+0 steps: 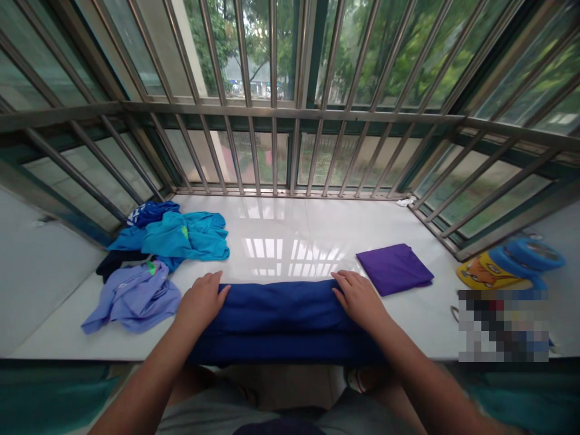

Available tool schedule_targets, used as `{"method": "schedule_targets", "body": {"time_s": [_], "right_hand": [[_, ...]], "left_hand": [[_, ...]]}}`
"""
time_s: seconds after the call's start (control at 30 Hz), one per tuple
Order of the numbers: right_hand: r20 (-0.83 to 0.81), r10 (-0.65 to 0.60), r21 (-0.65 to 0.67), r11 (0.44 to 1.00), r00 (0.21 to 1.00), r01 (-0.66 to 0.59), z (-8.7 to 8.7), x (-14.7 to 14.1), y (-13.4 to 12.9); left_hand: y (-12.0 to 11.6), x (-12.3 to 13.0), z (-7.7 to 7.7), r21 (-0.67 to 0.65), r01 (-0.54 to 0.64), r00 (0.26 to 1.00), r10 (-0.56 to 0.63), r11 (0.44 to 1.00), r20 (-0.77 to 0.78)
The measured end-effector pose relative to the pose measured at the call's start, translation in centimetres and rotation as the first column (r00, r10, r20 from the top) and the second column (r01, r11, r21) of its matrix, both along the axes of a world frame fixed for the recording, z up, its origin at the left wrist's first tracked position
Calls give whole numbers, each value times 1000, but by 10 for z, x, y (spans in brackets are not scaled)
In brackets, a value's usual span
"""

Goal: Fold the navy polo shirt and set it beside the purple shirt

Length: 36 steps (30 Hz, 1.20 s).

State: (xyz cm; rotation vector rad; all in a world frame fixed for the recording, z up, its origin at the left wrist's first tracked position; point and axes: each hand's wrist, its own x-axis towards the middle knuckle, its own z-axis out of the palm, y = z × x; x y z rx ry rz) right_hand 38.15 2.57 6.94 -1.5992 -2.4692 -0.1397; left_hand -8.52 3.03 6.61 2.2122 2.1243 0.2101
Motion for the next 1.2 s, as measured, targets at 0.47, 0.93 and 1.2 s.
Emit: {"method": "schedule_targets", "body": {"time_s": [0.47,0.93,1.2], "right_hand": [[41,-250,-128,959,967,253,-34,-10,54],[-95,-617,-261,773,781,579,6,34,25],[-48,-655,-409,702,754,583,-21,27,-3]], "left_hand": [[67,-20,-20,-138,-226,865,264,964,427],[4,-16,-23,116,-230,942,191,966,275],[-17,-27,-40,-153,-395,870,422,906,253]]}}
